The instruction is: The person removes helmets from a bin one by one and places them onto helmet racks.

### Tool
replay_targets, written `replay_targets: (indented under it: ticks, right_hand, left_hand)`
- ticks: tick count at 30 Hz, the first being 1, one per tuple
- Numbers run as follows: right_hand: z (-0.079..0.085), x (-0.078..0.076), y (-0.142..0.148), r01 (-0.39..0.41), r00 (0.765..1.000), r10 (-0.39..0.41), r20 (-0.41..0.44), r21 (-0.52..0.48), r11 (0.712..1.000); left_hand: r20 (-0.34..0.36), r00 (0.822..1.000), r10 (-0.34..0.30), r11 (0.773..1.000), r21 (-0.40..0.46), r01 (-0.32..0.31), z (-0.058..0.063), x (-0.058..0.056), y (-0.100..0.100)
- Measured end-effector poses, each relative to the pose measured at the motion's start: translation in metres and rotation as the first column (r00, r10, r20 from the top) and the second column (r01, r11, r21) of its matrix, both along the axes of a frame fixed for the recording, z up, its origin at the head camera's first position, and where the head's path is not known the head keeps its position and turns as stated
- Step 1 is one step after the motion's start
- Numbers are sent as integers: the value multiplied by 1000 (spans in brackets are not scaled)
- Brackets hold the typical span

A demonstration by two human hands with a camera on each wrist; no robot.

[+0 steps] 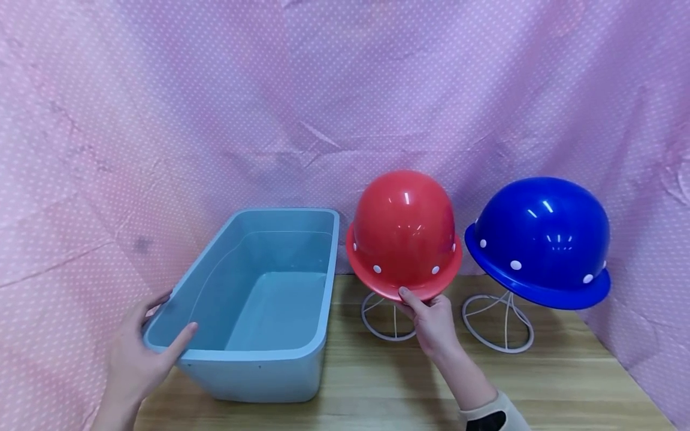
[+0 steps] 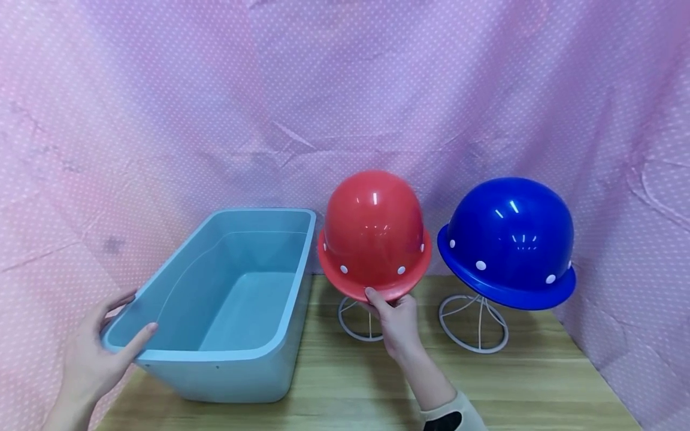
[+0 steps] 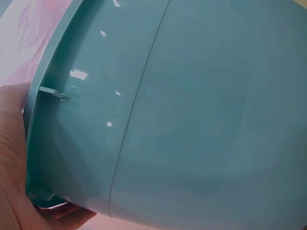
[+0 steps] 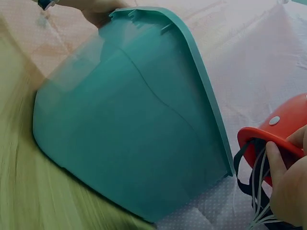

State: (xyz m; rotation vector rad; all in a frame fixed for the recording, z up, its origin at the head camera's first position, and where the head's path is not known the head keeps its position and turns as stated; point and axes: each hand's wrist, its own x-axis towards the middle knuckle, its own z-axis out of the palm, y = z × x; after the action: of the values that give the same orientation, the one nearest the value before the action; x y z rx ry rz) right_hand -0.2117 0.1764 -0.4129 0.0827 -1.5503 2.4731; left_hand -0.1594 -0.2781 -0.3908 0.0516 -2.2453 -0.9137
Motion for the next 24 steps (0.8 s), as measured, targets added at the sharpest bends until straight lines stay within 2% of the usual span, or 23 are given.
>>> replay_targets:
  ticks: [6, 13, 15, 18, 21, 24]
  right_hand:
    - [2, 3, 2, 4, 1000, -4, 8, 10, 1000]
    - [6, 6, 7, -53, 999, 52, -6, -28, 998]
    - [7, 6, 9, -62, 998, 62, -3, -22, 998]
    - [8, 6, 11, -71, 997, 71, 7, -8, 997]
    - [9, 8, 16, -90, 996, 90, 8, 17, 996]
    - [7, 12, 28, -127, 992, 127, 5, 97, 987]
  left_hand:
    - [1, 1000, 5, 999, 32, -5, -2, 1, -3]
    - [-2, 1000, -16, 1000, 7, 16, 0, 3, -2]
    - [-11, 1000, -18, 999, -29, 18, 2, 4, 0]
    - [-54, 998, -24, 992, -129, 17, 8, 6, 4]
    - [-117, 991, -60, 970, -242, 30, 16, 8, 12]
    - [-114, 989, -98, 943, -329, 55, 24, 11, 25]
